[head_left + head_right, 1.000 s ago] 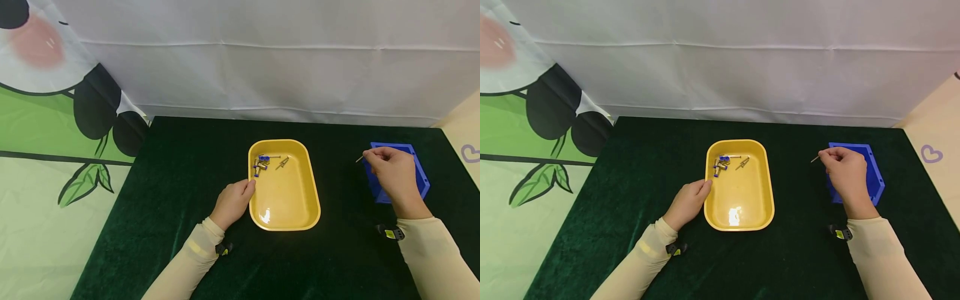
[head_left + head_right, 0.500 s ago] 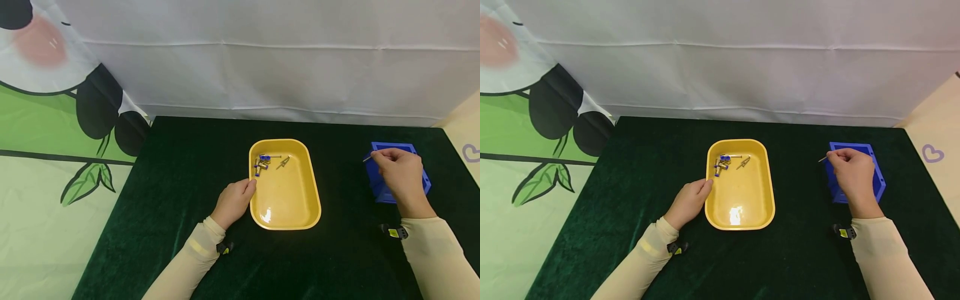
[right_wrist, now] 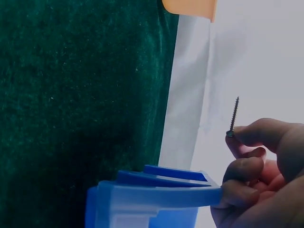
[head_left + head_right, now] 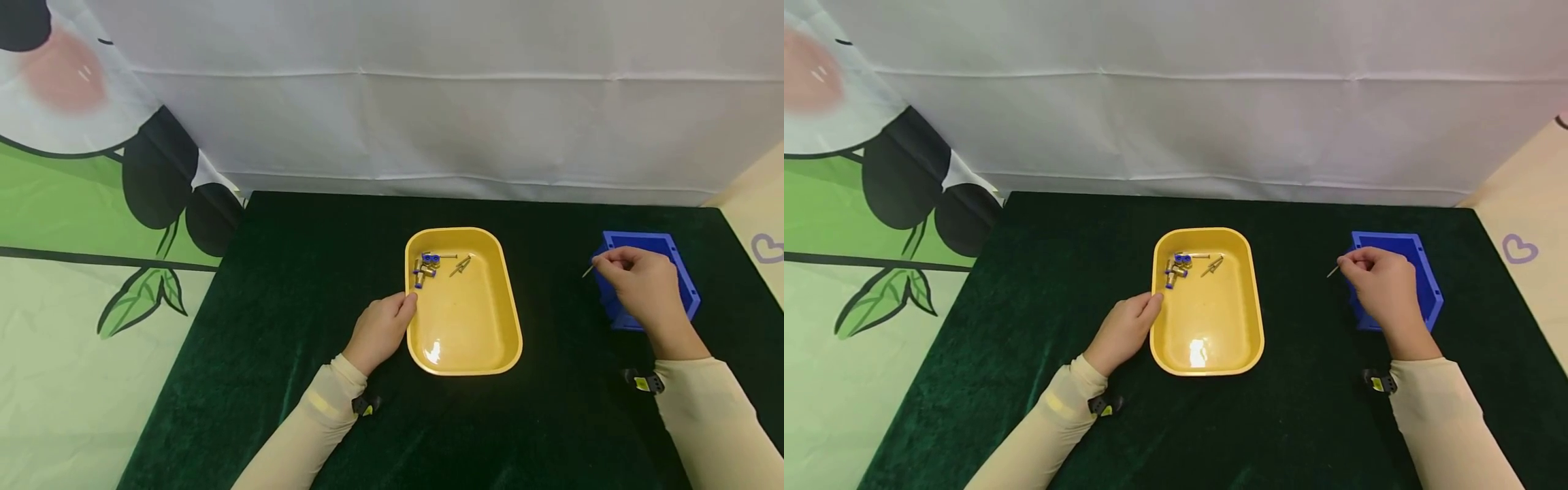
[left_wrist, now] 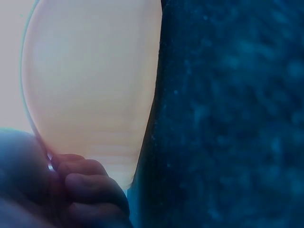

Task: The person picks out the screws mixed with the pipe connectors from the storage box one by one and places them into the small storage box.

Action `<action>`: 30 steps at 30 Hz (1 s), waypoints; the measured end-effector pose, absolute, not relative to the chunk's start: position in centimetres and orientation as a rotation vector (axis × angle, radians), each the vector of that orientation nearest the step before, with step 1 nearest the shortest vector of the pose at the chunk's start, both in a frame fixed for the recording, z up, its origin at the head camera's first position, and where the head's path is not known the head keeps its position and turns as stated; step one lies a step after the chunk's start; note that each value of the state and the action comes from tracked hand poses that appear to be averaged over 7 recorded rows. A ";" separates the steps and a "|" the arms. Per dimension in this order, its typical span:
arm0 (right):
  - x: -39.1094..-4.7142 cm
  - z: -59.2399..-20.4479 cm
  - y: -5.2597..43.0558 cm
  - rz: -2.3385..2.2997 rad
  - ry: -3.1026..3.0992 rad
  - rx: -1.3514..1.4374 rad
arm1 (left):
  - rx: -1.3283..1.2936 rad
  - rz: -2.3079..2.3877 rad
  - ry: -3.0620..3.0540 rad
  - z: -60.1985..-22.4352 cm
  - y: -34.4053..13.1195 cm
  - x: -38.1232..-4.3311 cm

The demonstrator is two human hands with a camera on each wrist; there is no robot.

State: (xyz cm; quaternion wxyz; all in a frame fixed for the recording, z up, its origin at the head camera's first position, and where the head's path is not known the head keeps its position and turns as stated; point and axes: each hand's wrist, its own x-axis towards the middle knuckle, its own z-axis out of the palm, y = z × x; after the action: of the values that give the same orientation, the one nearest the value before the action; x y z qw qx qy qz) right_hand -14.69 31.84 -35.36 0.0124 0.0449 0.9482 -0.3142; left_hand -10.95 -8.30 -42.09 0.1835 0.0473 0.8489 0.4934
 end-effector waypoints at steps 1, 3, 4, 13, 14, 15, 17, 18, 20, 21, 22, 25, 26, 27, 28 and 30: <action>-14.7 -35.4 31.8 -0.967 2.951 0.129 | 0.134 1.391 2.393 -42.1 -8.3 -10.9; -14.6 -35.4 31.7 -0.945 2.946 0.106 | 0.136 1.391 2.393 -42.2 -8.3 -10.9; -14.6 -35.4 31.7 -0.933 2.944 0.093 | 0.137 1.390 2.395 -42.2 -8.3 -10.9; -14.8 -35.4 31.6 -0.885 2.942 0.030 | 0.124 1.379 2.392 -42.1 -8.2 -11.0; -14.8 -35.4 31.6 -0.885 2.940 0.029 | 0.121 1.380 2.390 -42.1 -8.3 -11.0; -14.8 -35.4 31.5 -0.888 2.936 0.025 | 0.119 1.380 2.389 -42.1 -8.3 -11.0; -14.9 -35.3 31.6 -0.881 2.936 0.030 | 0.118 1.381 2.389 -42.1 -8.3 -11.0; -14.9 -35.3 31.6 -0.879 2.936 0.031 | 0.120 1.381 2.390 -42.1 -8.3 -11.0; -14.9 -35.3 31.6 -0.880 2.930 0.034 | 0.123 1.380 2.392 -42.1 -8.2 -11.0; -14.9 -35.3 31.6 -0.874 2.934 0.039 | 0.123 1.378 2.394 -42.1 -8.2 -11.0; -14.9 -35.3 31.6 -0.868 2.938 0.042 | 0.122 1.378 2.395 -42.1 -8.2 -11.0; -14.9 -35.4 31.6 -0.869 2.934 0.033 | 0.112 1.373 2.399 -42.1 -8.2 -11.0; -14.9 -35.4 31.6 -0.866 2.934 0.034 | 0.108 1.373 2.399 -42.1 -8.2 -11.0; -15.0 -35.4 31.6 -0.863 2.933 0.029 | 0.105 1.369 2.403 -42.1 -8.2 -11.0; -14.9 -35.4 31.6 -0.863 2.929 0.025 | 0.104 1.366 2.406 -42.1 -8.2 -11.0; -14.9 -35.5 31.5 -0.858 2.925 0.026 | 0.103 1.361 2.410 -42.1 -8.2 -11.0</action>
State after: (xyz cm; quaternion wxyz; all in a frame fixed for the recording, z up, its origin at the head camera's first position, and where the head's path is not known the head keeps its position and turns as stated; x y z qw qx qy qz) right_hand -14.90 31.53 -35.48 0.0467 0.0084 0.9584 -0.2813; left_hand -11.05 -8.16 -42.09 0.1850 0.0366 0.8551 0.4829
